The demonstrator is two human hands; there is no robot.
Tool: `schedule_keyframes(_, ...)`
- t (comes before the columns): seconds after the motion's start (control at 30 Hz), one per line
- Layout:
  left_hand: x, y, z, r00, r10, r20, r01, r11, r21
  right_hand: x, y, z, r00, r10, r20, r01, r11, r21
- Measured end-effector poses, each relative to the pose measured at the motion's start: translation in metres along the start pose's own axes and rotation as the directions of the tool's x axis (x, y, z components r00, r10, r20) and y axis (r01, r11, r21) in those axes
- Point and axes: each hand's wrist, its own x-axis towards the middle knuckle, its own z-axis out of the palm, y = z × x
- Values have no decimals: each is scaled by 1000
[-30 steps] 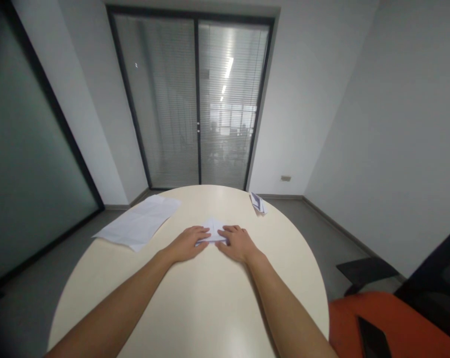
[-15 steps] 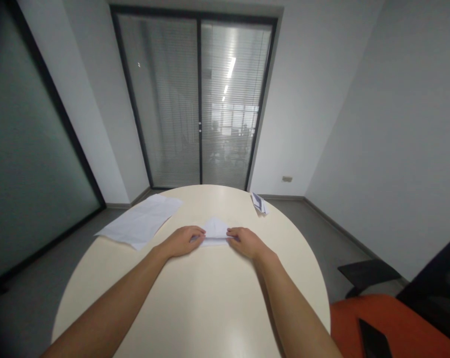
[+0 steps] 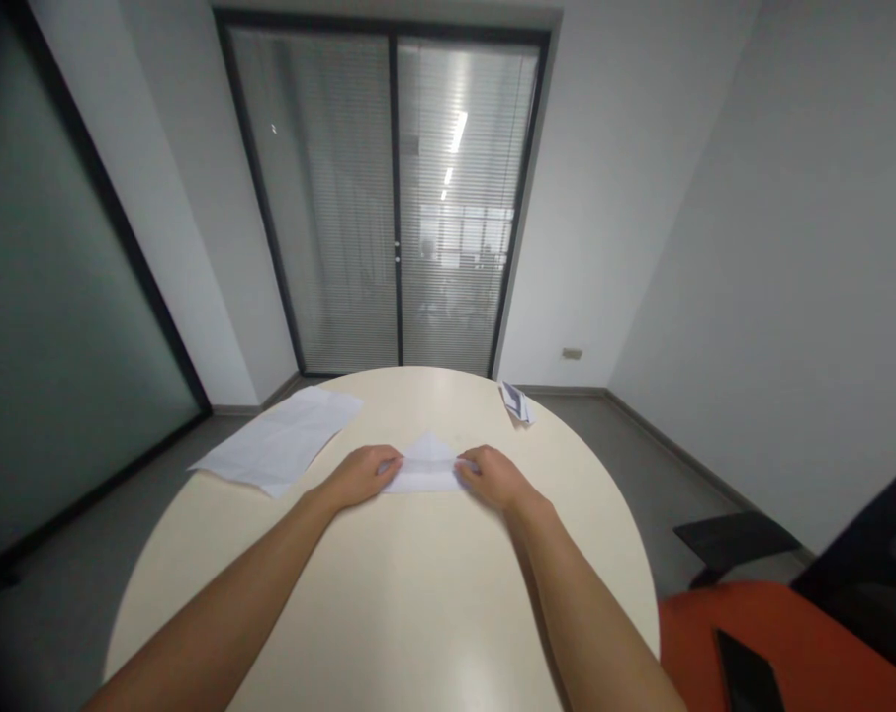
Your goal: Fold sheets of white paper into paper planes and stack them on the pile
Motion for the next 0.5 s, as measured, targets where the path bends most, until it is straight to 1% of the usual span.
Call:
schedule_keyframes(0.1,1,-3,3,1000,-1,-19,1,1000,-30,0,2,2,999,17,-41,-19,999,-35)
schedule_keyframes(0.3,0,-6,7,1000,13,-28,-14,999,-43,0,4,5,996,55,-71,-58,997,-44)
schedule_keyframes(0.4,0,-5,8,997,71,-30,-72,997,-33,0,4,5,996,54,-66,-57,997,-42)
schedule_keyframes(0.5,2,-2,8,991,130,-35,-129,991,35,0,4,8,997,37,-74,-40,998,-38)
